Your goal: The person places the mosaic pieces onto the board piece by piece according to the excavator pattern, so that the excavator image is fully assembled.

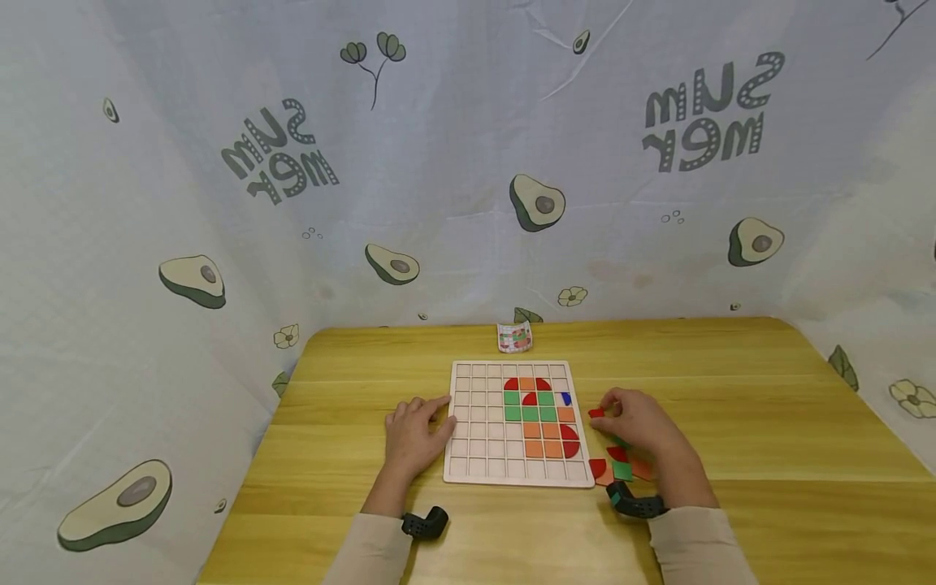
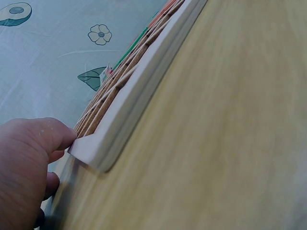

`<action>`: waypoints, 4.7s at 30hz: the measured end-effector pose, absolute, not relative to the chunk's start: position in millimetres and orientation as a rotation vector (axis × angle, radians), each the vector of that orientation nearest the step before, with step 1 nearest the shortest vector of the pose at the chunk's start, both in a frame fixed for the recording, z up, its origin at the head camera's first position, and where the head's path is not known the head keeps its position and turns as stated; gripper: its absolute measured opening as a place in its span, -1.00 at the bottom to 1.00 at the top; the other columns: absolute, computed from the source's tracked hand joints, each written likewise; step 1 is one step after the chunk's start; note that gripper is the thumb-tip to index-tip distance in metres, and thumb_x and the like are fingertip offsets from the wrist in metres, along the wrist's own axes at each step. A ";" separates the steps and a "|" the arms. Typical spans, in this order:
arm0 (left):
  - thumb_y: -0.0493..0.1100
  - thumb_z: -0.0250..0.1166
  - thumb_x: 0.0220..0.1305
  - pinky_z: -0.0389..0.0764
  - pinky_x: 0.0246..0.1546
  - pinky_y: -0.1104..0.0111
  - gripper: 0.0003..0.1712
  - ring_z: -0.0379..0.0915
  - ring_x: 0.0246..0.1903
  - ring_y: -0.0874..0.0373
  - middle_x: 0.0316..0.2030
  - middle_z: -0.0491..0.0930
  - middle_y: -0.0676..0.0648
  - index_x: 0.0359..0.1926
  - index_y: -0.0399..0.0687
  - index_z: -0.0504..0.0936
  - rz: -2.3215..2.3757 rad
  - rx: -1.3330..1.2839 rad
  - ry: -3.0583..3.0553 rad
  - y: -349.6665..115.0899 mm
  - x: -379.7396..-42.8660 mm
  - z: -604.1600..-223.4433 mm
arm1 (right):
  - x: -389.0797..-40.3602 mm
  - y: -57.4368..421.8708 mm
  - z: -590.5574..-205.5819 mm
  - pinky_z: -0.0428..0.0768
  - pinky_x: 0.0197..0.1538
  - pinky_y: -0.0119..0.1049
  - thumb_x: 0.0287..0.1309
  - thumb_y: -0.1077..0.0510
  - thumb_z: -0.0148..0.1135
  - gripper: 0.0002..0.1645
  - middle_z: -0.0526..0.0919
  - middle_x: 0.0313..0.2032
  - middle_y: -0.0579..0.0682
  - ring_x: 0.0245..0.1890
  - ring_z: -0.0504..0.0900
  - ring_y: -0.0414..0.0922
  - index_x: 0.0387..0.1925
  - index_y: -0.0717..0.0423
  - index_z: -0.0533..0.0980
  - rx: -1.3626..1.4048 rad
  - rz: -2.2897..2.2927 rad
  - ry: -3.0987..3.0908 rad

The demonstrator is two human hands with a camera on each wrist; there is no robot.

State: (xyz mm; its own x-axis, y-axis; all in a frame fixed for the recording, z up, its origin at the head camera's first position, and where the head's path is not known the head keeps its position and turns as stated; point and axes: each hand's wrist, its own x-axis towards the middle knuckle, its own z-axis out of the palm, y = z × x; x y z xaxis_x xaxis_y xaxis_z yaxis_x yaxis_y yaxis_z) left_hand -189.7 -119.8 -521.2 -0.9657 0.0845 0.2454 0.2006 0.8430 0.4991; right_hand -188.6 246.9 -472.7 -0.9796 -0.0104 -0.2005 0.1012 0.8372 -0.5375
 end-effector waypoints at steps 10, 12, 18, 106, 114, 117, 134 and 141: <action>0.17 0.30 0.32 0.23 -0.12 0.18 -0.54 0.29 -0.28 0.16 -0.32 0.57 0.10 0.20 0.28 0.68 -0.794 -0.219 -2.810 -120.0 -189.6 -520.4 | -185.1 251.2 -467.9 0.43 -0.34 -0.26 0.36 0.07 0.23 -0.77 0.53 -0.41 0.05 -0.39 0.46 -0.04 -0.22 0.18 0.59 0.129 -0.827 2.832; 0.17 0.29 0.32 0.22 -0.13 0.18 -0.54 0.28 -0.28 0.16 -0.32 0.56 0.10 0.21 0.28 0.68 -0.793 -0.221 -2.811 -120.3 -190.2 -520.8 | -184.7 253.0 -466.1 0.47 -0.32 -0.25 0.34 0.16 0.20 -0.78 0.54 -0.33 0.09 -0.34 0.47 -0.02 -0.07 0.18 0.60 0.098 -0.878 2.802; 0.17 0.29 0.31 0.23 -0.12 0.18 -0.53 0.29 -0.27 0.15 -0.32 0.56 0.10 0.21 0.28 0.68 -0.786 -0.227 -2.809 -120.5 -191.4 -521.1 | -182.8 256.1 -462.3 0.50 -0.26 -0.24 0.23 0.27 0.26 -0.68 0.55 -0.22 0.13 -0.26 0.47 0.00 0.03 0.16 0.60 -0.014 -0.919 2.718; 0.15 0.30 0.31 0.26 -0.12 0.15 -0.54 0.34 -0.25 0.13 -0.30 0.60 0.08 0.20 0.24 0.69 -0.789 -0.236 -2.794 -120.7 -188.1 -520.4 | -173.2 282.9 -452.7 0.55 -0.14 -0.11 0.34 0.22 0.14 -0.73 0.65 -0.11 0.19 -0.18 0.53 0.03 0.00 0.20 0.61 -0.044 -0.895 2.718; 0.15 0.30 0.31 0.26 -0.11 0.13 -0.54 0.35 -0.24 0.12 -0.29 0.61 0.07 0.20 0.25 0.69 -0.790 -0.235 -2.795 -120.8 -189.0 -520.0 | -167.5 289.4 -453.1 0.43 -0.22 -0.20 0.18 0.26 0.28 -0.64 0.53 -0.20 0.11 -0.19 0.44 0.02 0.04 0.16 0.57 0.043 -0.953 2.601; 0.15 0.30 0.31 0.27 -0.10 0.12 -0.54 0.36 -0.24 0.12 -0.28 0.62 0.07 0.20 0.25 0.69 -0.791 -0.235 -2.797 -120.9 -189.1 -519.6 | -167.6 286.5 -454.2 0.39 -0.27 -0.22 0.17 0.28 0.30 -0.63 0.46 -0.28 0.07 -0.25 0.42 -0.01 0.04 0.17 0.55 0.060 -0.960 2.598; 0.15 0.30 0.31 0.28 -0.10 0.11 -0.54 0.36 -0.25 0.12 -0.30 0.61 0.07 0.19 0.24 0.70 -0.789 -0.243 -2.784 -120.8 -189.3 -520.8 | -175.8 277.2 -459.6 0.36 -0.30 -0.23 0.24 0.16 0.30 -0.63 0.47 -0.34 0.07 -0.34 0.43 -0.03 0.04 0.23 0.52 0.040 -0.883 2.742; 0.15 0.30 0.30 0.26 -0.12 0.14 -0.54 0.33 -0.27 0.14 -0.32 0.59 0.09 0.18 0.24 0.70 -0.783 -0.240 -2.780 -120.6 -189.0 -521.7 | -176.6 278.0 -462.0 0.38 -0.28 -0.23 0.27 0.14 0.31 -0.63 0.51 -0.31 0.09 -0.32 0.45 -0.03 0.03 0.24 0.51 0.066 -0.867 2.755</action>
